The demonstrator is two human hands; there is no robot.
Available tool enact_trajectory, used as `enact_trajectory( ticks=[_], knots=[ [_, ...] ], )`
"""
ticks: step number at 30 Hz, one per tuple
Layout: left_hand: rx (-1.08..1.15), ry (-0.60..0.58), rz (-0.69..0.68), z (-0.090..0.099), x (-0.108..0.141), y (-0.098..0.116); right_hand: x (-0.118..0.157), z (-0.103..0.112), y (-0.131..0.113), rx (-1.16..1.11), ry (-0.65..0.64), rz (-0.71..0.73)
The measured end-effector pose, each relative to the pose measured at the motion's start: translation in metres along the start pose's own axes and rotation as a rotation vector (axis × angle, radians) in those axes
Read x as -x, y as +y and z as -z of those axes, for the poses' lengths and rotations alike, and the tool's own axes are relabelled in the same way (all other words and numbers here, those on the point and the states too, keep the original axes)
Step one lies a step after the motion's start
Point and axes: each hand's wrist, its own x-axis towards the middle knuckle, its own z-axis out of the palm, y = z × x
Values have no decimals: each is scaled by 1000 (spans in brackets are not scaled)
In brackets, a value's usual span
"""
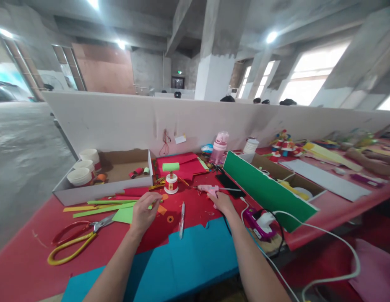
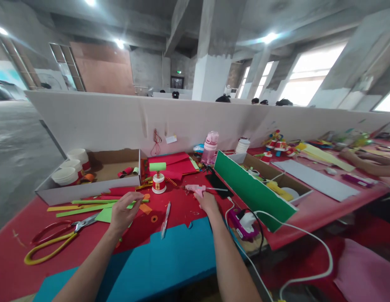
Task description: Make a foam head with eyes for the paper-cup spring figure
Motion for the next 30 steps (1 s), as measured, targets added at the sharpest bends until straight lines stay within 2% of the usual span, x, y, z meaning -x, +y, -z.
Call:
enact_trajectory(
  ticks=[2,4,6,8,11,14,17,21,25,30],
  knots=[
    [-3,10,10,1,0,1,6,6,-4,97,62,-50],
    [-2,18,23,2,-2,3,9,8,-17,132,207,-66],
    [-13,18,50,4,-6,4,5,3,-39,-35,321,39],
    [-61,13,88,6,-16,3,-6,-8,-66,-362,354,188],
    [-144,-37,117,11,-44,-2,-30,-32,-105,-852,335,247],
    [-209,-144,84,14,-80,-8,-48,-53,-130,-1068,232,249],
    [-247,-273,38,10,-114,-12,-56,-65,-141,-1145,159,302],
    [-268,-429,39,-5,-147,-16,-56,-68,-147,-1135,123,401],
    [-318,-576,69,-22,-165,-21,-51,-67,-151,-1147,31,433],
    [-384,-629,237,-34,-173,-27,-47,-65,-155,-1241,-77,421]
  ],
)
